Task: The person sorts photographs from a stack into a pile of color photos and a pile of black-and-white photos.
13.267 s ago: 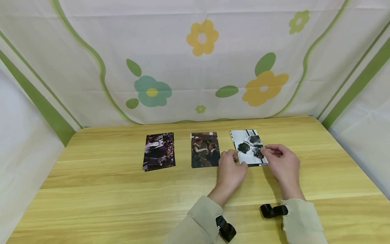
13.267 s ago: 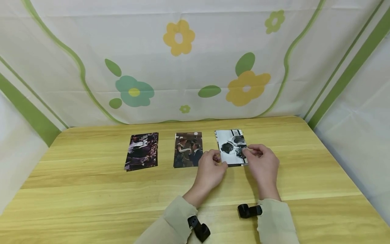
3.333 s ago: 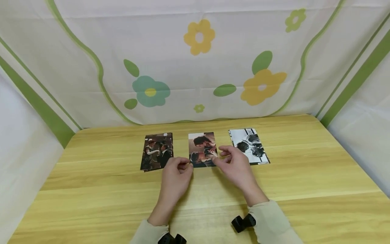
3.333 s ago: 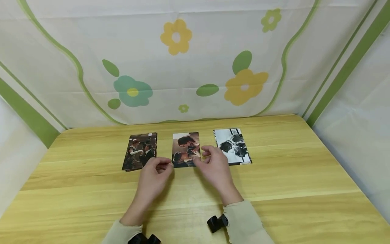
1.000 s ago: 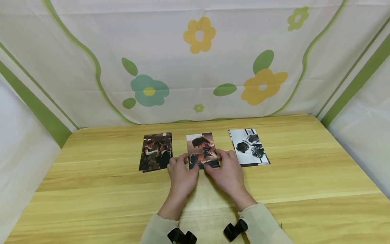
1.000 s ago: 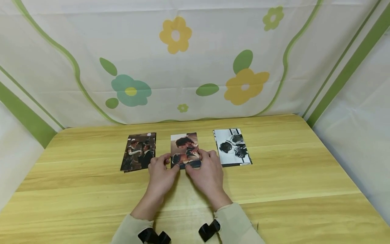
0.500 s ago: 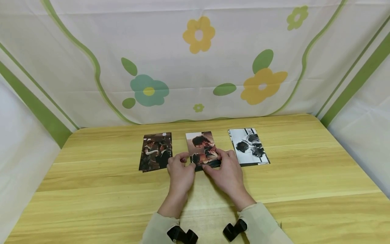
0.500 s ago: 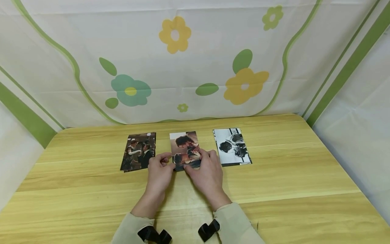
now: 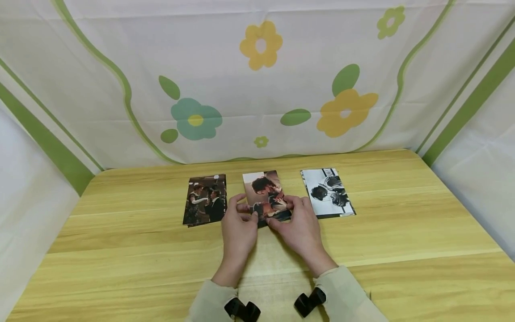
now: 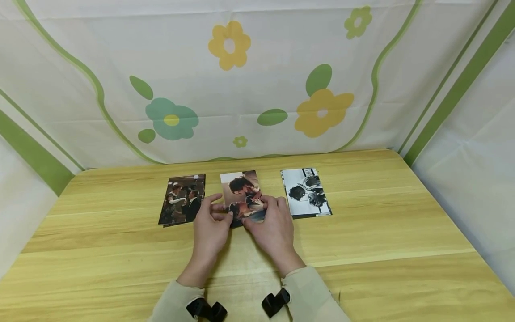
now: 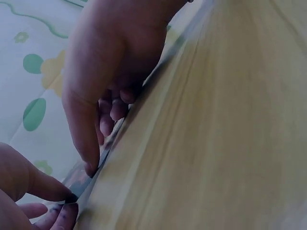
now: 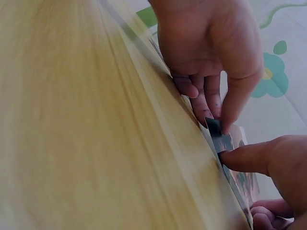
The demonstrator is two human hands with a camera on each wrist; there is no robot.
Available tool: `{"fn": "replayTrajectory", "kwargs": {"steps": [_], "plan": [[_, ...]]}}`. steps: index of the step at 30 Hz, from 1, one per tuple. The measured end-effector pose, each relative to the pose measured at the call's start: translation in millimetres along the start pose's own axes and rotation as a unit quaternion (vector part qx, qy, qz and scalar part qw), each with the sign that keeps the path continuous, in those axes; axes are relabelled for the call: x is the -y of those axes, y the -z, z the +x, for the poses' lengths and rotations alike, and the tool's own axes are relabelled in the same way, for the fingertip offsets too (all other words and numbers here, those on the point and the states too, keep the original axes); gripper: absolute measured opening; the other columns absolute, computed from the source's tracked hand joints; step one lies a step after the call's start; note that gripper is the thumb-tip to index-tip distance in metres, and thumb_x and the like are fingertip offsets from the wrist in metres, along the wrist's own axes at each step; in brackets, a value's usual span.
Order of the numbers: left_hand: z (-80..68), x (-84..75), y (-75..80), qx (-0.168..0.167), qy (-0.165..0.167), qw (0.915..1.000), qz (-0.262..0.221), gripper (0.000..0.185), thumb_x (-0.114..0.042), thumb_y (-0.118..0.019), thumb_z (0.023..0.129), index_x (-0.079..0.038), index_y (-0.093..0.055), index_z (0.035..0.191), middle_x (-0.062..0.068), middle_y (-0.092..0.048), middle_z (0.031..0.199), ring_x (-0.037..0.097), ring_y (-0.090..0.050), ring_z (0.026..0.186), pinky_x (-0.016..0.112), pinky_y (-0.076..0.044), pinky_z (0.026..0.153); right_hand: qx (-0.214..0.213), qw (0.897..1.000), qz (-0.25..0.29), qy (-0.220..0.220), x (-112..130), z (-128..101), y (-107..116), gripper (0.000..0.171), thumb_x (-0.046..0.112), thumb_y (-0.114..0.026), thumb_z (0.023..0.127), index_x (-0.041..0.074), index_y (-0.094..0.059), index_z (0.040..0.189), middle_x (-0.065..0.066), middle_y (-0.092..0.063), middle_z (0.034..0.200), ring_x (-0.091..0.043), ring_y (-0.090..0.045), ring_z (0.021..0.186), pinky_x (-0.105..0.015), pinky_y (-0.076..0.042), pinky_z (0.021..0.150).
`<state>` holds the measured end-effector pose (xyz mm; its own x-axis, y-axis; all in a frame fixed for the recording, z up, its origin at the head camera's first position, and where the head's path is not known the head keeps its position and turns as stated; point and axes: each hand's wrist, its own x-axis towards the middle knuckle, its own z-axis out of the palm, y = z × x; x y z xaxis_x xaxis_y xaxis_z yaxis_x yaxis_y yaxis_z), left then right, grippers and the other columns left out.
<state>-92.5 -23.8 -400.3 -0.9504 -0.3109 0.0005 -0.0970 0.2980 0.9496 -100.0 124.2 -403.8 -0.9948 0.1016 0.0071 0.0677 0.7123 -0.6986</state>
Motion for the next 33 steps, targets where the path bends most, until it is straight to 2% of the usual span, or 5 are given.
{"fn": "replayTrajectory", "kwargs": {"steps": [7, 14, 16, 25, 33], "plan": [[2.3, -0.1, 2.2, 0.002, 0.01, 0.9999, -0.003, 0.044, 0.004, -0.073, 0.094, -0.002, -0.067, 0.137, 0.018, -0.073, 0.111, 0.027, -0.075, 0.089, 0.039, -0.061, 0.073, 0.006, 1.0, 0.021, -0.009, 1, 1, 2, 0.081, 0.036, -0.09, 0.08, 0.005, -0.059, 0.148, -0.014, -0.056, 0.133, -0.031, -0.059, 0.118, -0.05, -0.05, 0.102], [3.4, 0.3, 6.8, 0.002, 0.009, 0.9997, -0.024, 0.042, 0.005, -0.073, 0.094, -0.001, -0.072, 0.136, 0.02, -0.076, 0.112, 0.026, -0.075, 0.092, 0.04, -0.063, 0.079, -0.004, 0.997, 0.074, -0.016, -1, 2, 2, 0.073, 0.028, -0.089, 0.083, 0.006, -0.062, 0.148, -0.012, -0.058, 0.123, -0.022, -0.054, 0.093, -0.034, -0.044, 0.081], [4.2, 0.7, 8.7, 0.004, 0.012, 0.9994, -0.034, 0.041, 0.005, -0.073, 0.095, -0.002, -0.073, 0.135, 0.019, -0.077, 0.111, 0.025, -0.075, 0.093, 0.038, -0.063, 0.08, -0.012, 0.996, 0.092, -0.01, -1, 2, 3, 0.071, 0.026, -0.089, 0.083, 0.007, -0.063, 0.146, -0.012, -0.06, 0.12, -0.02, -0.053, 0.091, -0.031, -0.043, 0.08], [7.6, -0.8, 15.8, 0.024, 0.03, 0.9971, -0.065, 0.039, 0.004, -0.07, 0.098, -0.003, -0.073, 0.137, 0.019, -0.075, 0.114, 0.023, -0.073, 0.099, 0.027, -0.059, 0.082, -0.038, 0.985, 0.169, -0.003, -3, 1, 5, 0.063, 0.018, -0.09, 0.084, 0.018, -0.068, 0.143, -0.008, -0.064, 0.116, -0.019, -0.059, 0.094, -0.024, -0.048, 0.081], [7.8, -12.3, 23.4, 0.038, 0.038, 0.995, -0.084, 0.04, -0.002, -0.07, 0.1, -0.004, -0.071, 0.139, 0.018, -0.073, 0.12, 0.02, -0.07, 0.1, 0.02, -0.055, 0.075, -0.053, 0.972, 0.231, 0.012, 4, 0, 12, 0.051, 0.009, -0.08, 0.09, 0.016, -0.07, 0.14, -0.007, -0.067, 0.115, -0.018, -0.06, 0.097, -0.018, -0.053, 0.08]]}}
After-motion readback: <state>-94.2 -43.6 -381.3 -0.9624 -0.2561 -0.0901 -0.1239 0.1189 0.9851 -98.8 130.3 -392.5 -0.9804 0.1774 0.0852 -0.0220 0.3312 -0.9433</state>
